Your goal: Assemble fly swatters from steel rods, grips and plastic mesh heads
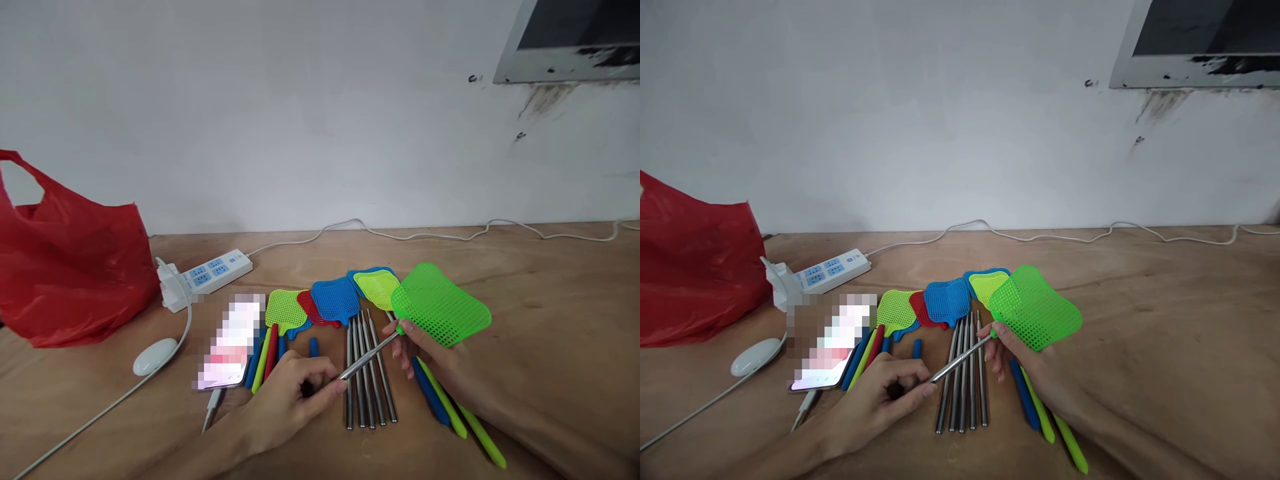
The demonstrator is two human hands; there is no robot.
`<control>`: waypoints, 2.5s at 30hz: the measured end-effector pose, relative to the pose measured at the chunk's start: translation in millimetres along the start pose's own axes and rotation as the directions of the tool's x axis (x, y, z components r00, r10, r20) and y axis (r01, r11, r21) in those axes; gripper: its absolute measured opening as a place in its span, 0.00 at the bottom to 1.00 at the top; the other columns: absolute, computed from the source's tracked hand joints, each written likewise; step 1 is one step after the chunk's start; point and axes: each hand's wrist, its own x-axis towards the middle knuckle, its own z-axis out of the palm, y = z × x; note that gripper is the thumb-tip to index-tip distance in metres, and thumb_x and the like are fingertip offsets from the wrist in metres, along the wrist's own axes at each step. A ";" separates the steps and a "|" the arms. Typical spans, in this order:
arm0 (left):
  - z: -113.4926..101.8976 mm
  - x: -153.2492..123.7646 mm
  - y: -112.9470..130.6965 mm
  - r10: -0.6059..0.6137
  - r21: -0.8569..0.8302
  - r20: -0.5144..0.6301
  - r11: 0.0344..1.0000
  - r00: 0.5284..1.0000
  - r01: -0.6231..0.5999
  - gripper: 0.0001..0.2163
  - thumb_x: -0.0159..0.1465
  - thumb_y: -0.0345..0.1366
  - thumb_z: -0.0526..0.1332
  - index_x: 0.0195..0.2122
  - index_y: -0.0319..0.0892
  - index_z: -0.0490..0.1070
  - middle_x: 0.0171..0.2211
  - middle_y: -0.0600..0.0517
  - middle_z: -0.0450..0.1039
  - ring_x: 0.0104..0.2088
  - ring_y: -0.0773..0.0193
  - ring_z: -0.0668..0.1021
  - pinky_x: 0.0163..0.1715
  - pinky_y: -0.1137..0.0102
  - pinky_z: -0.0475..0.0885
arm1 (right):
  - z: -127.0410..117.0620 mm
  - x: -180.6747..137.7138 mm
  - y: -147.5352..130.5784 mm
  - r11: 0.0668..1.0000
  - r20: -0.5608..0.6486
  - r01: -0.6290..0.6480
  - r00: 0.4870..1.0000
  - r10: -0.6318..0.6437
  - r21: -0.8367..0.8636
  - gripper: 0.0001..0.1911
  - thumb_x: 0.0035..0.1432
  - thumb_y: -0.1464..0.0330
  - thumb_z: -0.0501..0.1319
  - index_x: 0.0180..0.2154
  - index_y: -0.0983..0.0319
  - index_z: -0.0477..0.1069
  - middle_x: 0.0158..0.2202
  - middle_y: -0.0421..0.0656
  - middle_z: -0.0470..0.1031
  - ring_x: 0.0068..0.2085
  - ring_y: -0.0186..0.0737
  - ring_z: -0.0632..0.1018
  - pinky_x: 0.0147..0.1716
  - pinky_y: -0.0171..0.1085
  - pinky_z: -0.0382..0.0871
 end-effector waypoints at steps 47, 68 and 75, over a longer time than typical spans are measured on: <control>-11.8 -2.5 6.1 -0.085 -0.126 0.092 0.987 0.992 0.096 0.17 0.69 0.49 0.57 0.40 0.41 0.77 0.24 0.57 0.59 0.25 0.68 0.62 0.22 0.74 0.55 | -10.3 2.8 -13.5 0.973 -0.135 -0.012 0.990 0.045 0.232 0.20 0.51 0.49 0.67 0.27 0.60 0.76 0.21 0.41 0.74 0.23 0.38 0.74 0.23 0.36 0.70; -7.8 -5.1 9.6 0.010 0.001 0.052 1.000 0.999 -0.010 0.21 0.73 0.51 0.49 0.38 0.43 0.74 0.28 0.55 0.69 0.29 0.65 0.67 0.30 0.71 0.61 | 8.7 -13.6 7.3 0.998 0.101 -0.011 0.995 0.005 0.054 0.26 0.65 0.47 0.53 0.47 0.61 0.73 0.20 0.39 0.75 0.17 0.36 0.72 0.17 0.33 0.67; -6.4 -5.9 8.6 -0.023 -0.009 0.087 1.000 0.996 0.023 0.17 0.73 0.47 0.52 0.38 0.43 0.75 0.31 0.54 0.71 0.33 0.64 0.69 0.35 0.71 0.62 | 6.8 -16.0 10.5 0.996 0.100 -0.026 0.995 0.018 0.080 0.26 0.65 0.47 0.53 0.46 0.61 0.72 0.18 0.38 0.74 0.17 0.36 0.72 0.18 0.33 0.67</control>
